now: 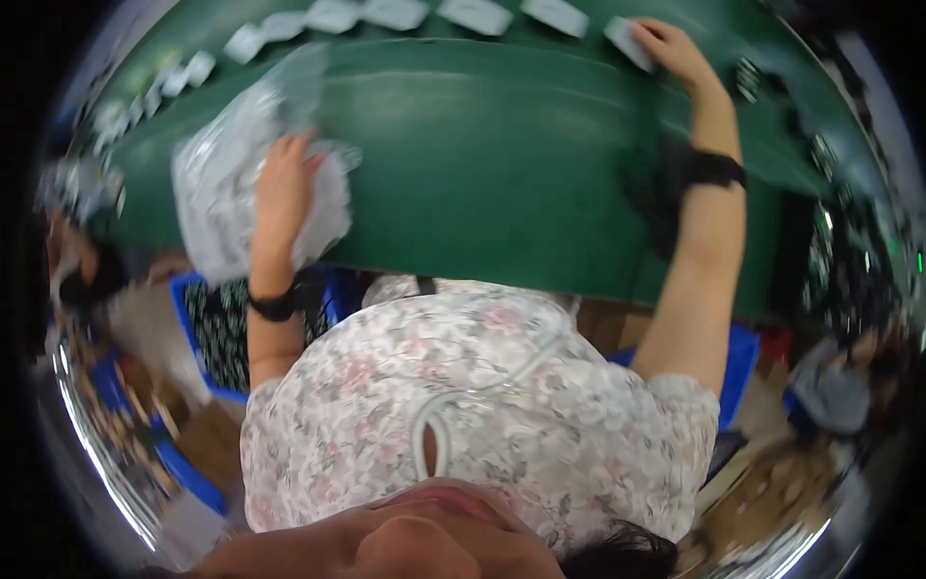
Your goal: The person picks up a circuit board from a blue bin, places it into a black housing, and then inserts a small black component into a white cover before pressing it onto the assembly. The completed device is then placed onto the green conveyor belt.
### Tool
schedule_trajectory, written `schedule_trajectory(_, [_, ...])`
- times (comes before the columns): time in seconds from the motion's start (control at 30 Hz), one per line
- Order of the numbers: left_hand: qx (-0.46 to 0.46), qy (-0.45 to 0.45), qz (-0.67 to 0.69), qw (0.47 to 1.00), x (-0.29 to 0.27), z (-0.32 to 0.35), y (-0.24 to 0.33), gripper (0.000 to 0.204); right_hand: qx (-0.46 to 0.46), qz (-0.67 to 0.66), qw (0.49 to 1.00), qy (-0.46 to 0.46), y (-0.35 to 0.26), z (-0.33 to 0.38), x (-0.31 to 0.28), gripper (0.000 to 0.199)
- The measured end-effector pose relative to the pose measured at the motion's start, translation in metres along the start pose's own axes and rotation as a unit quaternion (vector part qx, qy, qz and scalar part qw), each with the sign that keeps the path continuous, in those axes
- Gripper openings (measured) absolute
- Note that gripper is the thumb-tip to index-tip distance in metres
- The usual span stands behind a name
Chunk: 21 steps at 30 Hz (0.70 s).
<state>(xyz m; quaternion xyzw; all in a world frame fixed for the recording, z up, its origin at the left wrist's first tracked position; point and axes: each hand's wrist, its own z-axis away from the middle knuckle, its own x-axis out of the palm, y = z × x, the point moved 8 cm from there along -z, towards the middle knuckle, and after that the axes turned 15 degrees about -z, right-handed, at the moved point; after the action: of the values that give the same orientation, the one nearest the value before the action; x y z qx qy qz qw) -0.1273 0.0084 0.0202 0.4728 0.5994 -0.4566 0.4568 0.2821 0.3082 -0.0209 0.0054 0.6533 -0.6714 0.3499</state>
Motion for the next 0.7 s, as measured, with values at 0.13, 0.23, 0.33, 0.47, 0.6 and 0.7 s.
schedule_trajectory(0.13, [0.053, -0.044, 0.033, 0.997, 0.004, -0.005, 0.001, 0.041, -0.095, 0.092, 0.967, 0.218, -0.032, 0.055, -0.037, 0.023])
schedule_trajectory(0.23, [0.024, -0.039, 0.044, 0.998, 0.001, -0.011, -0.008, 0.039, -0.037, 0.106, 0.972, 0.206, -0.056, 0.126, -0.023, 0.028])
schedule_trajectory(0.33, [0.076, -0.002, -0.012, 0.997, -0.008, -0.013, 0.001, 0.029, -0.078, 0.151, 0.966, 0.197, -0.05, 0.179, 0.031, 0.026])
schedule_trajectory(0.47, [0.026, -0.042, -0.009, 0.999, -0.019, -0.013, -0.007, 0.024, -0.11, 0.2, 0.956, 0.186, -0.034, 0.197, 0.097, 0.03])
schedule_trajectory(0.6, [-0.027, -0.078, -0.053, 0.995, -0.033, -0.022, -0.011, 0.03, -0.173, 0.216, 0.916, 0.292, -0.039, 0.196, 0.117, 0.015])
schedule_trajectory(0.7, [-0.051, -0.056, 0.051, 0.996, -0.047, -0.047, 0.019, 0.028, -0.134, 0.253, 0.905, 0.315, -0.034, 0.187, 0.121, 0.01])
